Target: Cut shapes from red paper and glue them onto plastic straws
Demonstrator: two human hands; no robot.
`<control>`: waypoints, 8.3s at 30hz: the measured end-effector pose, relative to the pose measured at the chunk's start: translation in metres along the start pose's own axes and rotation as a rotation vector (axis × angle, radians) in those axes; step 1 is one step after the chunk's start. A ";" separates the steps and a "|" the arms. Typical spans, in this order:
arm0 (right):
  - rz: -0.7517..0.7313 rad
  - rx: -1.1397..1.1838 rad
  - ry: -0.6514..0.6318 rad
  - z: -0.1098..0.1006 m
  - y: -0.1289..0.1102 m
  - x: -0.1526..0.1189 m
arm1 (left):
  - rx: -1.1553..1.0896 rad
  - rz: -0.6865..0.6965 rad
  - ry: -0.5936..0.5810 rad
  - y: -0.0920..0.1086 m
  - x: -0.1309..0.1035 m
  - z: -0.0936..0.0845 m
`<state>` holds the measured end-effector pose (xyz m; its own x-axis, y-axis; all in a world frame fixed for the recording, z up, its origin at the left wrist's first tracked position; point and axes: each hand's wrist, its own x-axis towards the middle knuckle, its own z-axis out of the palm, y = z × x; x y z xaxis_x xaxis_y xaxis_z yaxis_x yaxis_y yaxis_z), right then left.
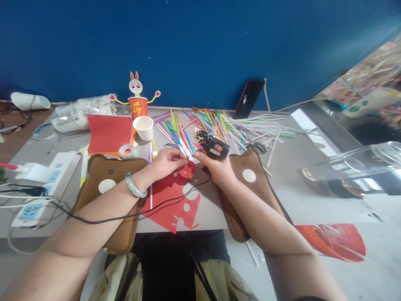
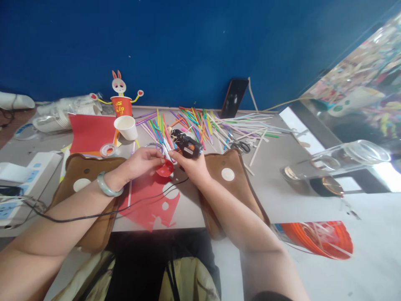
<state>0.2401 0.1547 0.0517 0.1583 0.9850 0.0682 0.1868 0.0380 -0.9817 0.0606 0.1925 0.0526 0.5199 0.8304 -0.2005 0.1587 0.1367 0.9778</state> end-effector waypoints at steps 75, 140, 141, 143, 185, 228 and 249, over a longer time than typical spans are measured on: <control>-0.037 0.183 0.173 0.002 0.008 0.009 | 0.738 0.116 0.467 -0.007 0.008 -0.034; -0.143 0.362 0.214 -0.014 0.004 0.027 | -0.369 -0.365 0.036 -0.025 -0.121 0.065; -0.145 0.352 0.212 -0.015 0.005 0.027 | -0.356 -0.346 0.016 -0.020 -0.124 0.062; -0.152 0.348 0.211 -0.016 0.005 0.028 | -0.309 -0.266 0.003 -0.011 -0.132 0.054; -0.137 0.630 0.262 -0.017 0.009 0.035 | 0.864 0.707 0.486 -0.052 -0.186 0.026; -0.162 0.571 0.317 -0.023 -0.010 0.019 | 1.419 0.916 0.168 0.003 -0.125 0.008; -0.197 0.552 0.366 -0.023 -0.007 0.021 | 1.408 0.788 0.347 0.075 0.085 -0.005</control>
<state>0.2649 0.1709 0.0637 0.5073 0.8346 0.2148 -0.2598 0.3857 -0.8853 0.1127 0.2754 0.1089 0.6665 0.5538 0.4991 0.6531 -0.7565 -0.0328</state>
